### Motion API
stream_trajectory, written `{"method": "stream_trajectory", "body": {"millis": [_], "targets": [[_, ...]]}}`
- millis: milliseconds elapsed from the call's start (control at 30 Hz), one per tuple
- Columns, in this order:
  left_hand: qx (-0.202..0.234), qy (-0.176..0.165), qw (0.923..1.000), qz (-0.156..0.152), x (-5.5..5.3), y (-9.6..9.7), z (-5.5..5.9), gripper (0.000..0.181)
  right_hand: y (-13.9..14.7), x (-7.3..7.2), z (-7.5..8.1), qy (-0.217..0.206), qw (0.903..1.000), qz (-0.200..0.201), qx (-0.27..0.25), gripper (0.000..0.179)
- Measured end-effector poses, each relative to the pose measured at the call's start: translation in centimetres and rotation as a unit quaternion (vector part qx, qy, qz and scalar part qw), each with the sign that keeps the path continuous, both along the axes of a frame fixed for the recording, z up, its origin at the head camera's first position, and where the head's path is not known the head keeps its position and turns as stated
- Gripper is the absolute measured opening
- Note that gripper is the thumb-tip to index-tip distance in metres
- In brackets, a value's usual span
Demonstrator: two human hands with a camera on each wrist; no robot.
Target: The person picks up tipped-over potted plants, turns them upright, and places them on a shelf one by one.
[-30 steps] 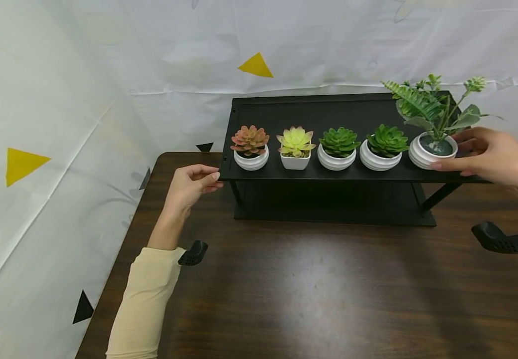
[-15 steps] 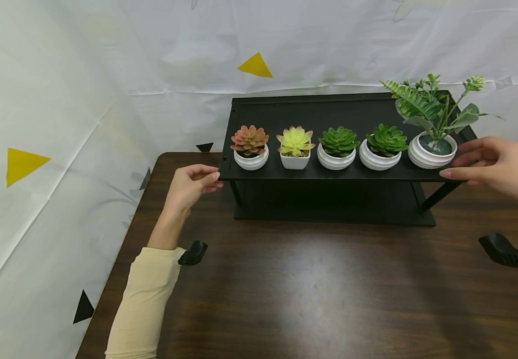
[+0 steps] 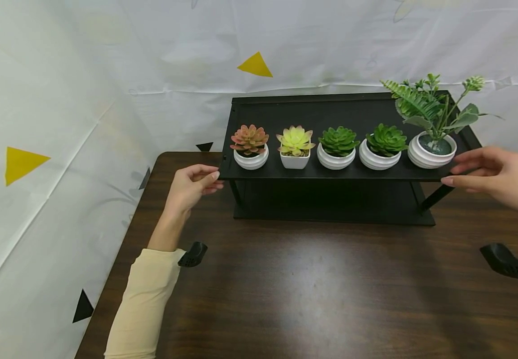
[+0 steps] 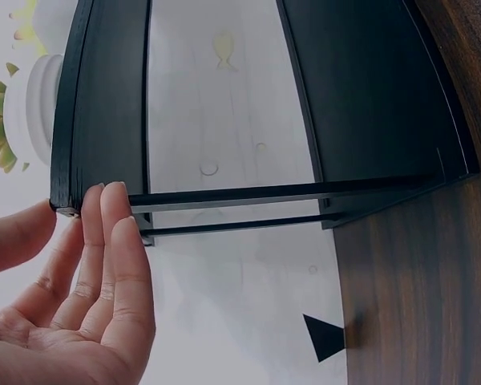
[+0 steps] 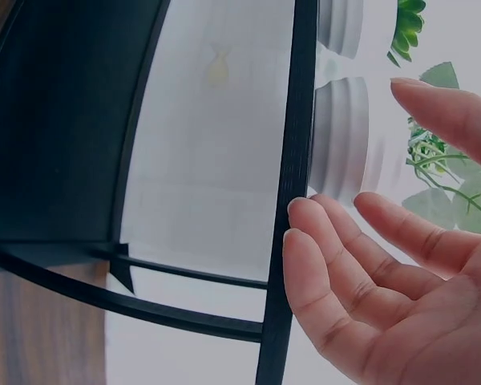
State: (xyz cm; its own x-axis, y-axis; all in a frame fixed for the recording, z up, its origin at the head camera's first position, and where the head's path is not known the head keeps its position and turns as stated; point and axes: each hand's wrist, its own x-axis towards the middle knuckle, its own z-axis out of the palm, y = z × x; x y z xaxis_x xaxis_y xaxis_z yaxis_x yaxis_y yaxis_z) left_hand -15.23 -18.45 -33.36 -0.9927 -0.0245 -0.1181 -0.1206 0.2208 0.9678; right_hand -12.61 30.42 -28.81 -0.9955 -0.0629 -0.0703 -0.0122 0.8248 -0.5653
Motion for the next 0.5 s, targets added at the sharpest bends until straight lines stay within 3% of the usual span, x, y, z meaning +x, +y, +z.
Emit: {"method": "stream_trajectory", "body": {"millis": [500], "targets": [[-0.012,-0.003,0.9999,0.009,0.22,0.28,-0.09,0.026,0.22,0.81,-0.53,0.014,0.9999,-0.007,0.001,0.051]]}}
